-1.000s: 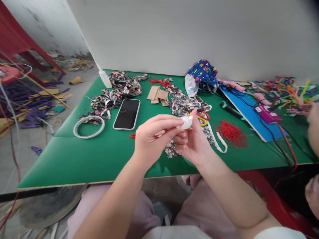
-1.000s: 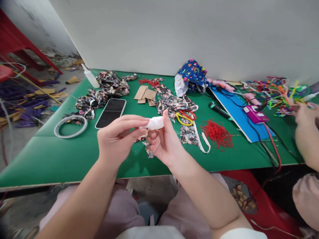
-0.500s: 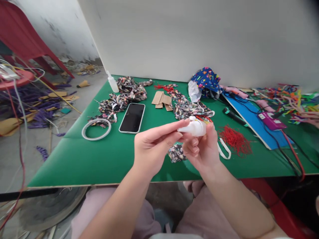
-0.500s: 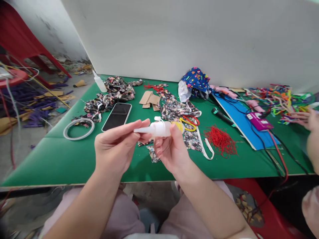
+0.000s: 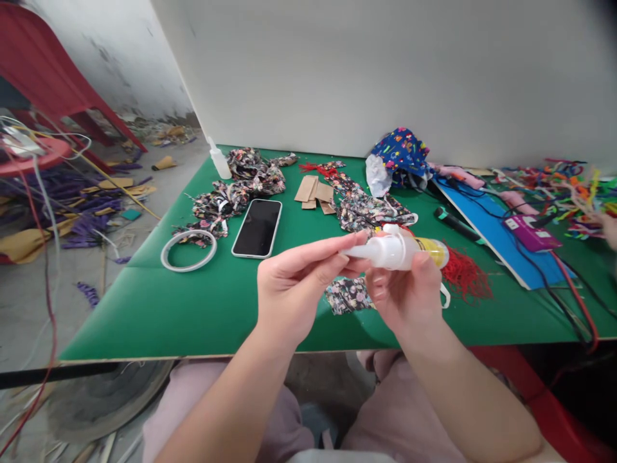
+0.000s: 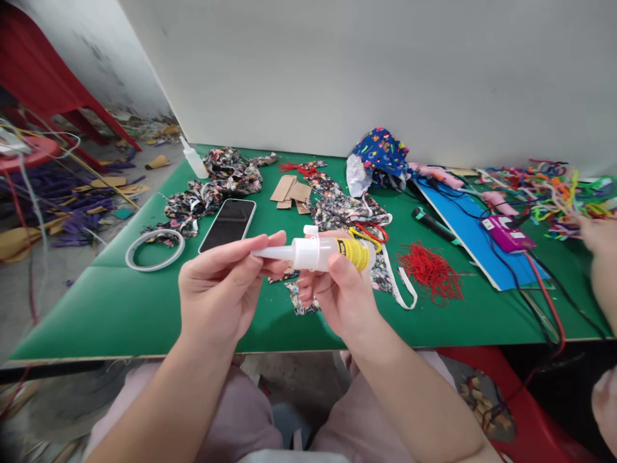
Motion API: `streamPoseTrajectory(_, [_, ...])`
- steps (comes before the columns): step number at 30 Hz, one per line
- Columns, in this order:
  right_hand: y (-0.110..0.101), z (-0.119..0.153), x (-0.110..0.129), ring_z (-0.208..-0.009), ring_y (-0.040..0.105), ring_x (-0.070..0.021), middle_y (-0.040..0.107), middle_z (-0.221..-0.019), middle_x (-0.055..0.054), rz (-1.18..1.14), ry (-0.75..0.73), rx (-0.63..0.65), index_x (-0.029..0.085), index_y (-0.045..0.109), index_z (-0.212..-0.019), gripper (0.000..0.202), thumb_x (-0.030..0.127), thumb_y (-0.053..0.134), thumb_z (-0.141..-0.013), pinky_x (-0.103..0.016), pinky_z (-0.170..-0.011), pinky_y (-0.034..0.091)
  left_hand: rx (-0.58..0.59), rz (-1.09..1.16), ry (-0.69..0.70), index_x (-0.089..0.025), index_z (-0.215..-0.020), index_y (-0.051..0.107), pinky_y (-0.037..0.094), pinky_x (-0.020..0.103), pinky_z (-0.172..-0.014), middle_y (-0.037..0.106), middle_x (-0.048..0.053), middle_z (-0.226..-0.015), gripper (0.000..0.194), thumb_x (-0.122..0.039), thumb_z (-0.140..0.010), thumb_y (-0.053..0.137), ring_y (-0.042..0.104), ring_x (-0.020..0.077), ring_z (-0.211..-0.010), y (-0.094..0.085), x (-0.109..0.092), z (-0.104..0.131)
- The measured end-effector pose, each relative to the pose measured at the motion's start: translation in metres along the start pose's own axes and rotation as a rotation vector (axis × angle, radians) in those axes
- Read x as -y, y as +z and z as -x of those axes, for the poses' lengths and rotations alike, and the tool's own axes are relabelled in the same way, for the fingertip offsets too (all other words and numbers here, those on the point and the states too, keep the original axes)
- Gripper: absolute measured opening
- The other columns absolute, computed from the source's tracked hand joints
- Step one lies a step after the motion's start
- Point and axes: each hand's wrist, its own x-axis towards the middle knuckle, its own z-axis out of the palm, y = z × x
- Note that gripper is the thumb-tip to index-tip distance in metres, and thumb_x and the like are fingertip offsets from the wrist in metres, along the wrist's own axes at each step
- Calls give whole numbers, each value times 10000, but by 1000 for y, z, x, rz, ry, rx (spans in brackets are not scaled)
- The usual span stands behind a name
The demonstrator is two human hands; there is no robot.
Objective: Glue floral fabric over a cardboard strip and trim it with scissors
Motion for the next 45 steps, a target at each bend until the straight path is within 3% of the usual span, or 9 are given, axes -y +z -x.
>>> streamPoseTrajectory(7, [-6, 1, 4, -395, 557, -101, 647, -543, 52, 53, -49, 78, 274, 623, -885, 334, 476, 737, -645, -183, -340, 436, 76, 120, -55, -348, -909, 737, 629, 263, -688, 739, -39, -971, 164, -241, -818, 654, 716, 144, -718, -1, -3, 0])
streamPoseTrajectory(11, [-5, 0, 2, -393, 548, -96, 633, -541, 53, -24, 40, 81, 278, 621, -898, 365, 481, 740, -618, -180, -346, 429, 127, 130, -106, -366, -954, 727, 629, 279, -697, 725, -24, -1031, 165, -310, -826, 640, 715, 156, -744, -1, -3, 1])
streamPoseTrajectory(17, [-3, -3, -5, -397, 529, -79, 610, -518, 44, -102, 131, 81, 252, 645, -862, 367, 514, 713, -615, -150, -340, 403, 94, 60, -133, -343, -985, 726, 628, 289, -573, 738, 18, -981, 205, -378, -793, 664, 699, 165, -641, 1, -1, 3])
streamPoseTrajectory(25, [-9, -5, -7, -420, 568, -75, 669, -579, 39, -195, 165, 175, 289, 674, -888, 301, 465, 719, -648, -137, -373, 440, 180, 210, -165, -372, -985, 720, 628, 249, -592, 740, -16, -968, 195, -290, -829, 636, 706, 148, -667, 2, -3, 3])
streamPoseTrajectory(30, [-10, -7, -3, -467, 613, -89, 711, -674, 30, -171, 127, 181, 300, 694, -886, 273, 425, 729, -646, -155, -382, 466, 211, 257, -211, -352, -982, 724, 626, 251, -728, 707, -22, -1086, 195, -264, -831, 638, 712, 175, -851, 3, -2, 4])
streamPoseTrajectory(37, [-12, -9, 1, -489, 624, -111, 695, -643, 40, -87, 105, 130, 306, 686, -847, 265, 436, 729, -620, -190, -392, 490, 236, 302, -247, -320, -990, 727, 601, 201, -762, 706, -12, -1096, 205, -235, -818, 657, 707, 156, -871, 4, 0, 5])
streamPoseTrajectory(45, [-18, -15, 2, -537, 621, -90, 679, -716, 71, -91, 40, 261, 339, 670, -886, 248, 412, 705, -652, -173, -432, 505, 237, 433, -334, -269, -980, 730, 568, 152, -799, 710, -38, -1088, 202, -173, -819, 654, 699, 105, -854, 5, -1, 6])
